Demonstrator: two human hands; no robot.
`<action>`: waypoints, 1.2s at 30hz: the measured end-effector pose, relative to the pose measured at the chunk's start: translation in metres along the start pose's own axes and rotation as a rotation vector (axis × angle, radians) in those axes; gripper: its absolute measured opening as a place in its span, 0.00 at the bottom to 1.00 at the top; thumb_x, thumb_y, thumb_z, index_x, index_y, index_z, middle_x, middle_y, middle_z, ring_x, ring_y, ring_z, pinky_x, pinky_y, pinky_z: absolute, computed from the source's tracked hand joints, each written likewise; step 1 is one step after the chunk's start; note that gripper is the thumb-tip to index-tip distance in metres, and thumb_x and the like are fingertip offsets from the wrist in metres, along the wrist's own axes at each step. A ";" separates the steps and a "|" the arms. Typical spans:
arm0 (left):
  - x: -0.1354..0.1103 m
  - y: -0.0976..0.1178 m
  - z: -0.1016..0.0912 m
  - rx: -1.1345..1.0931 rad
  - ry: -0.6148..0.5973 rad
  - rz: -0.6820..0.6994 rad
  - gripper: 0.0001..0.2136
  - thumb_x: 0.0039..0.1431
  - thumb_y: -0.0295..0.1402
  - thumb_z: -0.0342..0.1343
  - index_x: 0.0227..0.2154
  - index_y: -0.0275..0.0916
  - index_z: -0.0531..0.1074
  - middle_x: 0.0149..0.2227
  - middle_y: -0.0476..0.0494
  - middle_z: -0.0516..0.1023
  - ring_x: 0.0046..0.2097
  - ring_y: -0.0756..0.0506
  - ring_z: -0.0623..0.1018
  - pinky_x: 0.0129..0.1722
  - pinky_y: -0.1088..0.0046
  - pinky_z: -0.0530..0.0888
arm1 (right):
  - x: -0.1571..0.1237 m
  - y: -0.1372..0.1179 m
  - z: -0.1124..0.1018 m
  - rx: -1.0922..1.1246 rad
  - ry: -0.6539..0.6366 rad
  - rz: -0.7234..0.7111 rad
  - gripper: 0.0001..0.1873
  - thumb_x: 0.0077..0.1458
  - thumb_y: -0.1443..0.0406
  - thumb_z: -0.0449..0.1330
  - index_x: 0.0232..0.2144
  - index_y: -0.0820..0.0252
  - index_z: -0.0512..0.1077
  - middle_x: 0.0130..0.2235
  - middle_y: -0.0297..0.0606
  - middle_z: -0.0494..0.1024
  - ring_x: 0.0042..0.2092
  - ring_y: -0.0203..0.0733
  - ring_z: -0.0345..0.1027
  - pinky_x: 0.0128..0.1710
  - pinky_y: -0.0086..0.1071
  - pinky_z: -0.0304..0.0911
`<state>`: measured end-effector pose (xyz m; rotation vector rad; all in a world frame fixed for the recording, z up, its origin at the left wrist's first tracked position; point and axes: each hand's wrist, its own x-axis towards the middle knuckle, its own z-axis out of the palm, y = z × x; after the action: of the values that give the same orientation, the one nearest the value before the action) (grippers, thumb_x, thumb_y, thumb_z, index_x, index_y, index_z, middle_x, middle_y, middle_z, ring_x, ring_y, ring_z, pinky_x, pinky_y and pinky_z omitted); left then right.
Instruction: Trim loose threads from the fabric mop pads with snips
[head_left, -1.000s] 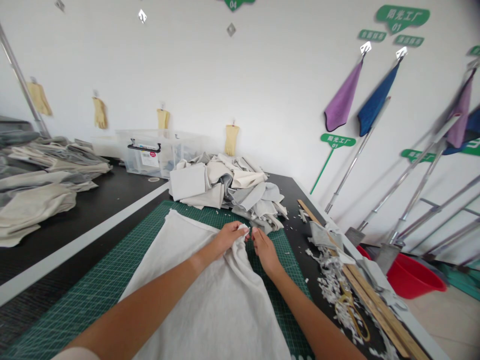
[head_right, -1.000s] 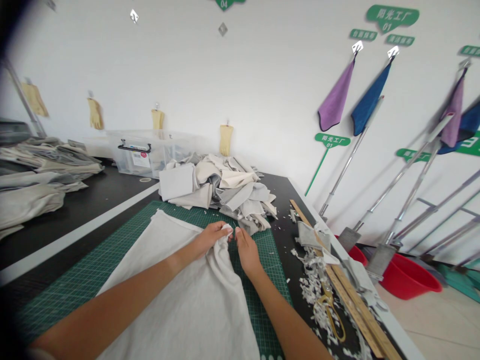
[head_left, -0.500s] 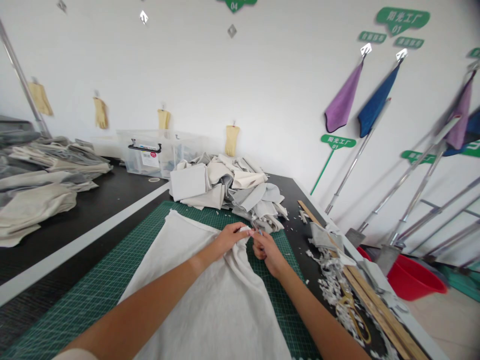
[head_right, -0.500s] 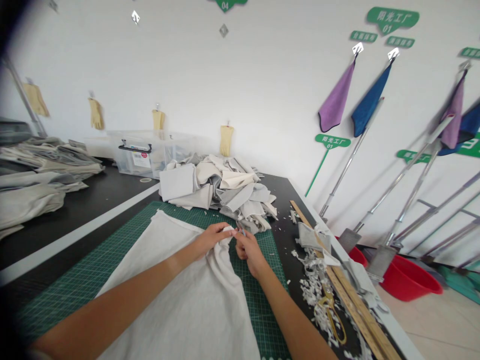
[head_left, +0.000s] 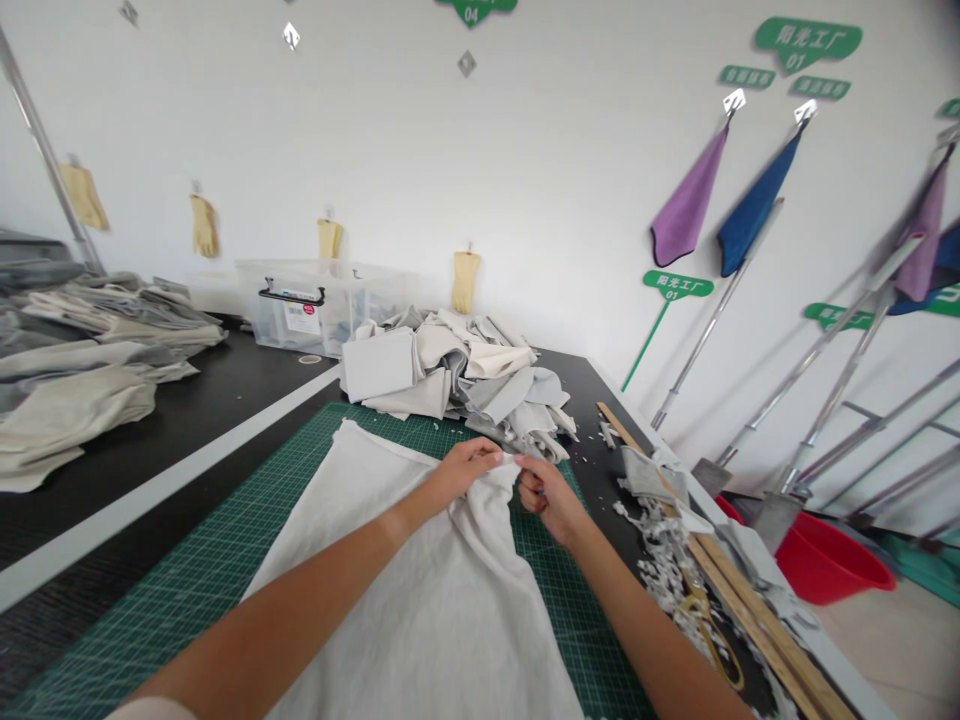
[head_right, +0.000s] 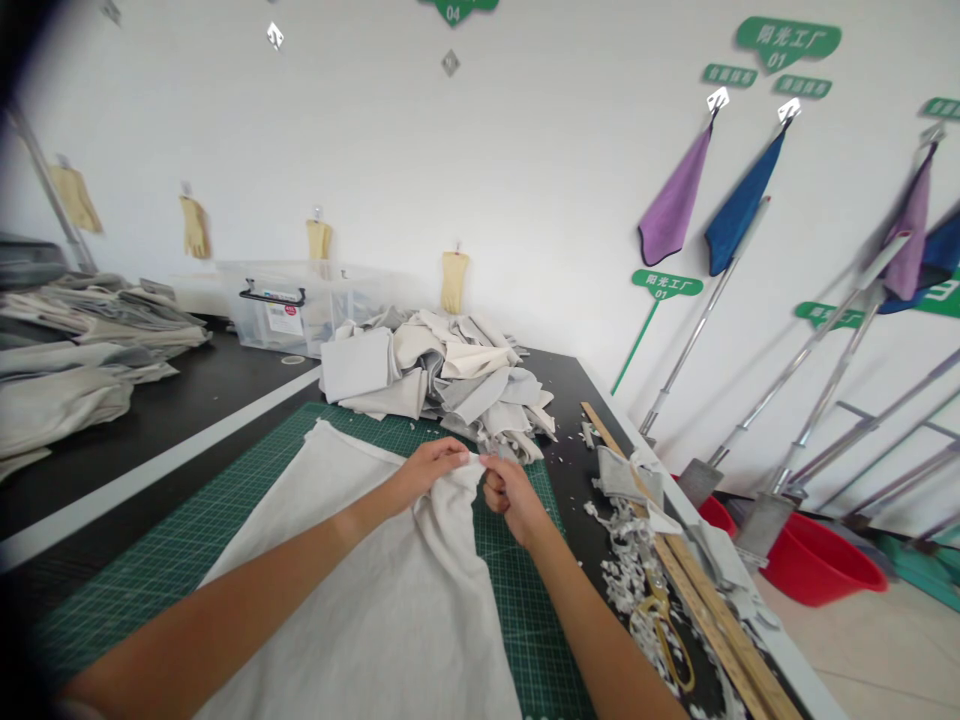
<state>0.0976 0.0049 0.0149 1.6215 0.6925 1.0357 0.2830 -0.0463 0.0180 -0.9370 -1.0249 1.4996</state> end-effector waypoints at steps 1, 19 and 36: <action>0.002 0.001 -0.002 0.050 -0.017 0.012 0.16 0.57 0.46 0.58 0.35 0.36 0.79 0.35 0.46 0.78 0.38 0.46 0.73 0.39 0.74 0.67 | 0.001 -0.002 -0.002 -0.010 0.017 -0.017 0.26 0.53 0.54 0.66 0.24 0.55 0.51 0.18 0.18 0.44 0.17 0.25 0.32 0.14 0.24 0.33; 0.003 0.056 -0.053 0.768 -0.048 0.159 0.09 0.52 0.41 0.64 0.33 0.43 0.81 0.33 0.42 0.81 0.37 0.38 0.78 0.41 0.70 0.66 | -0.042 -0.126 0.004 -0.112 0.245 -0.498 0.18 0.54 0.58 0.68 0.28 0.57 0.61 0.21 0.19 0.44 0.19 0.26 0.33 0.15 0.23 0.34; -0.018 0.092 -0.135 1.506 0.228 -0.082 0.12 0.64 0.31 0.49 0.40 0.36 0.78 0.40 0.31 0.81 0.48 0.33 0.76 0.48 0.58 0.66 | -0.113 -0.263 0.010 -0.176 0.504 -1.101 0.11 0.53 0.75 0.65 0.24 0.60 0.70 0.22 0.25 0.53 0.19 0.25 0.40 0.17 0.27 0.31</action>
<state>-0.0359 0.0248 0.1086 2.6483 1.9558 0.5564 0.3741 -0.1359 0.2750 -0.6181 -1.0232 0.2449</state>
